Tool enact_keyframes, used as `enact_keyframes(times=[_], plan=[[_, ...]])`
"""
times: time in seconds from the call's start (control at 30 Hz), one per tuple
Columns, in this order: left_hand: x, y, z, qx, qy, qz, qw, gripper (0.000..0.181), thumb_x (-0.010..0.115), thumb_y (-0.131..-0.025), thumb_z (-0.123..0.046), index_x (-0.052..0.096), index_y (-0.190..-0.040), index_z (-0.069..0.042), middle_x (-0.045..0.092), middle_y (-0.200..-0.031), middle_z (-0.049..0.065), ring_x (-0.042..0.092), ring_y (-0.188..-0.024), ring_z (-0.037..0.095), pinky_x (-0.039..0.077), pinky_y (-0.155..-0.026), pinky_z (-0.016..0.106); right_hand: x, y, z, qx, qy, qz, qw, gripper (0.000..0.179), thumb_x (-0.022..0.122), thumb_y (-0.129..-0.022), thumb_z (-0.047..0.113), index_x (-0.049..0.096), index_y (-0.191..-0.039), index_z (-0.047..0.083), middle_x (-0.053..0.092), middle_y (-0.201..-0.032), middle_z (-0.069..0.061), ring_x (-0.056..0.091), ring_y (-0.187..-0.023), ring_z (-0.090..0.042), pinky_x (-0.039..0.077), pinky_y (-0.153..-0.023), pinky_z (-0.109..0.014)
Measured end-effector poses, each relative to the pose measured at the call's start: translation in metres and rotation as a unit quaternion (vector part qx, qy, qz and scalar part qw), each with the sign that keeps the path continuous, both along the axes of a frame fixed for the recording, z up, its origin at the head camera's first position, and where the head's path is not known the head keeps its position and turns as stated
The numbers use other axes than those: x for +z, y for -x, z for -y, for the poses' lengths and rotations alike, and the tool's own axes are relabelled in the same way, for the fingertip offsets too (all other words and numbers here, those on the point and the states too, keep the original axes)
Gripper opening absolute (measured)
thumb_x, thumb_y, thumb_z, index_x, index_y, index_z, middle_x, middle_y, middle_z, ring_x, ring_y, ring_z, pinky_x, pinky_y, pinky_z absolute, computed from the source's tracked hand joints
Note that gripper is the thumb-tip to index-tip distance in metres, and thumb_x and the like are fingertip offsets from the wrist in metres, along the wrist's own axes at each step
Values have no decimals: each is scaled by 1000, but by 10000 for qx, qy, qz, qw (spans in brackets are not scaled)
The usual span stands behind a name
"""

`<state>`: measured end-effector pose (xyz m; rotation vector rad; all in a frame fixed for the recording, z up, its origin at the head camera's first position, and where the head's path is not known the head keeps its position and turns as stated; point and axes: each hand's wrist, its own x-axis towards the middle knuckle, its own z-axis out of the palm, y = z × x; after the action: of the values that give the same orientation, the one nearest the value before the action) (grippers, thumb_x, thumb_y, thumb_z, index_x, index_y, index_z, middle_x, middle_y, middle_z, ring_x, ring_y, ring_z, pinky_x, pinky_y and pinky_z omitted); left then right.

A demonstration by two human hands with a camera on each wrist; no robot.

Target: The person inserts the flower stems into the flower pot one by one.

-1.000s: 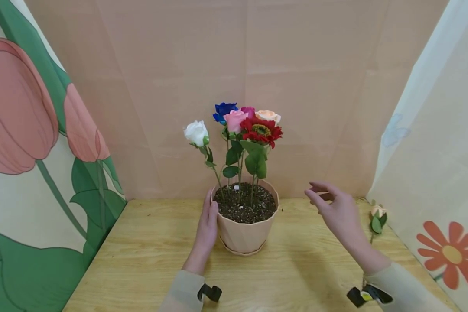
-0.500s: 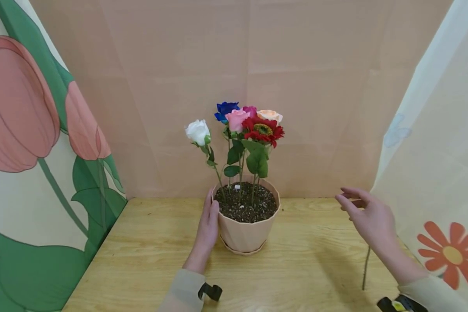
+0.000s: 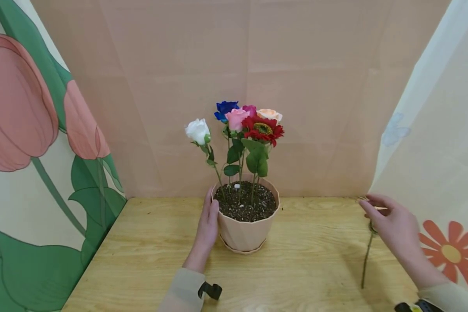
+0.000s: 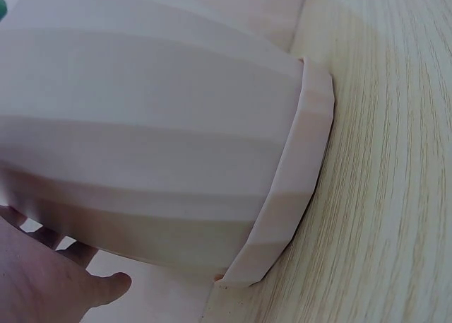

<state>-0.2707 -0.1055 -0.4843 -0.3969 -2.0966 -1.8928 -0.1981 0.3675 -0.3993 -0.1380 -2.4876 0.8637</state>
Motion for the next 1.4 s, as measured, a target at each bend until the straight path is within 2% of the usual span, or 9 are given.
enact_keyframes(times=[0.07,0.17,0.3,0.47,0.7,0.9,1.17,1.4], plan=[[0,0,0,-8,-15,20,10000,55,32,-123,-39,22,-177,-35,23,-182,3,21,-166,35,19,-132,65,-5,1,-8,-75,18,176,9998,62,68,-109,52,68,-150,5,79,-115,-1,63,-76,18,53,-52,-24],[0,0,0,-21,-10,40,10000,56,31,-123,-38,22,-178,-33,23,-182,5,21,-166,35,18,-132,66,-13,3,-19,-191,-2,328,9993,64,66,-110,52,67,-150,3,77,-126,-22,60,-74,19,53,-52,-25],[1,-1,0,-1,14,71,10000,56,32,-123,-39,21,-178,-33,23,-182,5,22,-166,35,19,-132,65,-23,4,-30,-284,7,354,9990,63,67,-110,50,67,-147,-2,73,-130,-29,62,-70,14,53,-53,-23],[3,-3,-1,46,46,99,9999,57,34,-123,-40,22,-178,-34,23,-182,6,22,-166,36,20,-132,65,-36,4,-42,-357,53,394,9986,65,68,-110,49,67,-145,-5,74,-129,-31,66,-64,6,54,-52,-23],[4,-4,-1,22,29,127,9999,57,34,-123,-42,21,-178,-34,22,-182,6,22,-166,36,20,-132,65,-55,5,-56,-540,-93,723,9959,67,64,-111,52,65,-146,-5,71,-133,-32,68,-62,-3,51,-50,-30],[3,-3,-1,64,47,169,9998,57,34,-122,-42,22,-177,-36,23,-182,7,23,-165,37,21,-131,66,-67,6,-66,-588,-173,1027,9928,69,60,-112,55,63,-147,-4,76,-124,-27,72,-67,-13,49,-51,-33],[1,-1,1,62,52,145,9999,55,31,-123,-44,22,-177,-37,23,-182,5,22,-166,35,20,-131,66,-85,8,-77,-608,-72,1280,9899,77,59,-112,58,59,-150,-9,72,-131,-31,76,-73,-20,51,-51,-34],[0,0,1,48,51,172,9998,55,30,-123,-43,22,-177,-38,23,-182,3,22,-166,34,19,-132,66,-99,12,-83,-681,39,1526,9859,79,60,-110,60,58,-149,-9,79,-117,-25,74,-71,-17,50,-56,-33]])
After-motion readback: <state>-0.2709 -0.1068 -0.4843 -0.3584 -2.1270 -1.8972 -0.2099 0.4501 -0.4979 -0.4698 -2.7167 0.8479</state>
